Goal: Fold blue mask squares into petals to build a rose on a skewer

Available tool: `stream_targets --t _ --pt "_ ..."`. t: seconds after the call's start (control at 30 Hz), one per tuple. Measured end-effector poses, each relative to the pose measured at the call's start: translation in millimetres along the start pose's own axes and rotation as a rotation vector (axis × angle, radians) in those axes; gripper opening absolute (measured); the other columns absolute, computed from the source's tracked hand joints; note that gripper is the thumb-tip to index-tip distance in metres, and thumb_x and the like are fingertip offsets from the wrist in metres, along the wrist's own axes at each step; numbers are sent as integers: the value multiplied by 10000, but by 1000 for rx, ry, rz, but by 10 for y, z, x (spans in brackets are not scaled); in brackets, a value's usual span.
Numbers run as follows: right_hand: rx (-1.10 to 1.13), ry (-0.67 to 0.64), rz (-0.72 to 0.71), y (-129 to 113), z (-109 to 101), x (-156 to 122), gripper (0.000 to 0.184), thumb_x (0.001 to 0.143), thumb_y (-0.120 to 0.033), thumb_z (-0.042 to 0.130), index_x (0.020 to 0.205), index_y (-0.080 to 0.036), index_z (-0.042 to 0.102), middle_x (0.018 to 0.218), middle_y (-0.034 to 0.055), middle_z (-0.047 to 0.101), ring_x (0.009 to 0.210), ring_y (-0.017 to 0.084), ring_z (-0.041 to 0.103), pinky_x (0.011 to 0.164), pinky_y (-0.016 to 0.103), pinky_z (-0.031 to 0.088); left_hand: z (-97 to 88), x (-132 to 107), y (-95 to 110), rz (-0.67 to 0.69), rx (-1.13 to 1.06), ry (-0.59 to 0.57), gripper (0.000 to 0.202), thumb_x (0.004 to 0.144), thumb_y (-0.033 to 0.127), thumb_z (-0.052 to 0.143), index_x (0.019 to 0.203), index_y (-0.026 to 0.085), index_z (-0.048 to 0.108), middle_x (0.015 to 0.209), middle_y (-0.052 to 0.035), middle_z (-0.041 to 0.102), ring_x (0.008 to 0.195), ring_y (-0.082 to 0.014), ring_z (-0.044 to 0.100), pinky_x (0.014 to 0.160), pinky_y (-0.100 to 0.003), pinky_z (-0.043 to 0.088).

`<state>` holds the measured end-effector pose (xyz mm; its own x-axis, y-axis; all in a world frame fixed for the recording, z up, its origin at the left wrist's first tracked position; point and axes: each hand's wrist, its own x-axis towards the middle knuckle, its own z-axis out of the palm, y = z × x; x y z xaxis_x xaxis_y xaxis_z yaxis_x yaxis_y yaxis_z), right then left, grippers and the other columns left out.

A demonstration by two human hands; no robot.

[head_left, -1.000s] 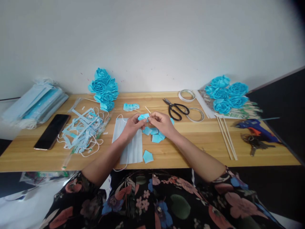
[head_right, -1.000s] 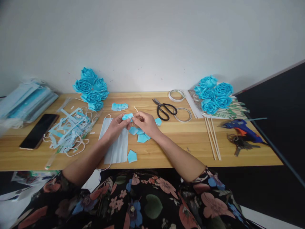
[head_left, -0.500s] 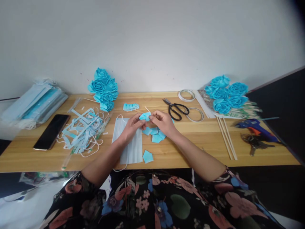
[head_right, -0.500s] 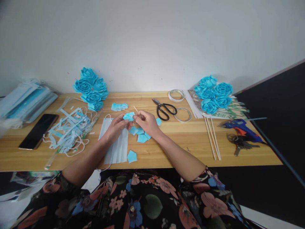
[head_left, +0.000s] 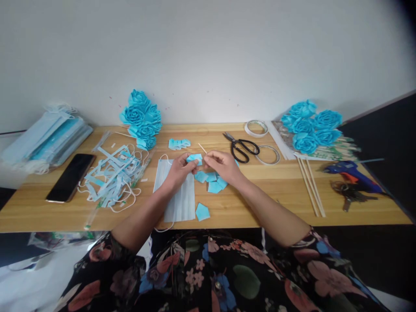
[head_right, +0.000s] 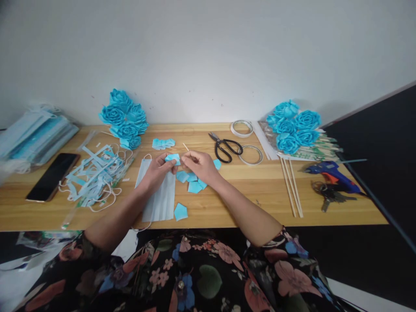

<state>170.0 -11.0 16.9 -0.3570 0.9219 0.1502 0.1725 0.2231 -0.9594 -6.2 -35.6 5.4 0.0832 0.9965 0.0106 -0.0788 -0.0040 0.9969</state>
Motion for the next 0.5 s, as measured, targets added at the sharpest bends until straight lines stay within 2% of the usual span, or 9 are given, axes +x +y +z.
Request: stream_targets --t 0.17,0.5 --pt "20 203 -52 -4 -228 92 246 880 -403 585 764 -200 661 679 -9 680 692 138 618 729 278 481 -33 20 20 21 -133 75 182 790 306 660 722 176 552 575 34 559 533 -83 484 576 -231 385" --pt "-45 351 -132 33 -478 182 236 860 -410 630 774 -197 683 672 -14 678 673 125 618 713 277 506 -93 70 77 11 -378 174 219 715 299 721 689 178 539 583 32 520 517 -84 483 504 -223 371"
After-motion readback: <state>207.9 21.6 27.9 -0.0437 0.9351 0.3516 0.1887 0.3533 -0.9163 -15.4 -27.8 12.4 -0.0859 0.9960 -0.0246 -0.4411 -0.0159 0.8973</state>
